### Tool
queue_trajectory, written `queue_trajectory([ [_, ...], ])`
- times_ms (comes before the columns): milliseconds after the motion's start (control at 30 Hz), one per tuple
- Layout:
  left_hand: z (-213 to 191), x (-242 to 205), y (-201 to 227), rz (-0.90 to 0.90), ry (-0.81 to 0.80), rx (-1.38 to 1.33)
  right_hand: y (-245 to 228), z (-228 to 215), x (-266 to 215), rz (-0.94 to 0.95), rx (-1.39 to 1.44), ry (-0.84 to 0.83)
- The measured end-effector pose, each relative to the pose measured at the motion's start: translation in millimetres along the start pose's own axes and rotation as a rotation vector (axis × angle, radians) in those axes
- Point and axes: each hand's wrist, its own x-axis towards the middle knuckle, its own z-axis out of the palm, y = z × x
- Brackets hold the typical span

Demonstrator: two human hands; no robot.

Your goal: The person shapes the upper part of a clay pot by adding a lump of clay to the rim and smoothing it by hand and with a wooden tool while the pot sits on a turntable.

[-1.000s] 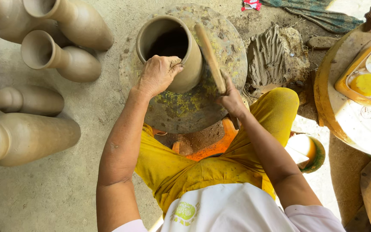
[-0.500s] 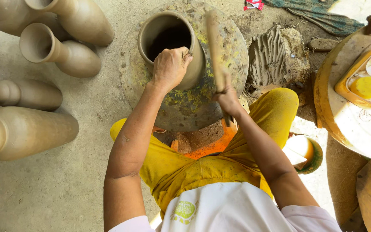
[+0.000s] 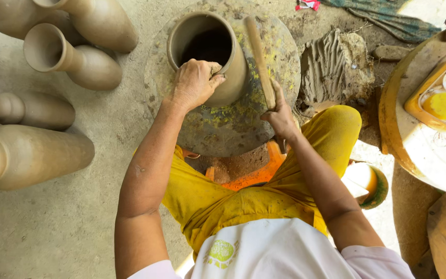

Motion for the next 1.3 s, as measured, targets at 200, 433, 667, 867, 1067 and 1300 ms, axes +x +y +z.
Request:
queue_trajectory([
  [200,0,0,11,0.099,0.153,0.004,5,8,4,-0.069,-0.138,-0.016],
  [433,17,10,19,0.041,0.22,0.007,7,8,-3,0.033,0.063,0.069],
  [667,27,20,23,-0.042,0.223,0.007,5,20,-11,-0.002,-0.173,0.08],
  [867,28,29,30,-0.011,0.326,0.036,19,36,-17,-0.149,-0.099,0.043],
  [1067,-1,14,-5,0.183,0.158,-0.052,34,3,0,0.144,0.069,0.102],
  [1300,11,8,2,-0.002,0.086,-0.056,14,-7,3,-0.003,-0.075,-0.045],
])
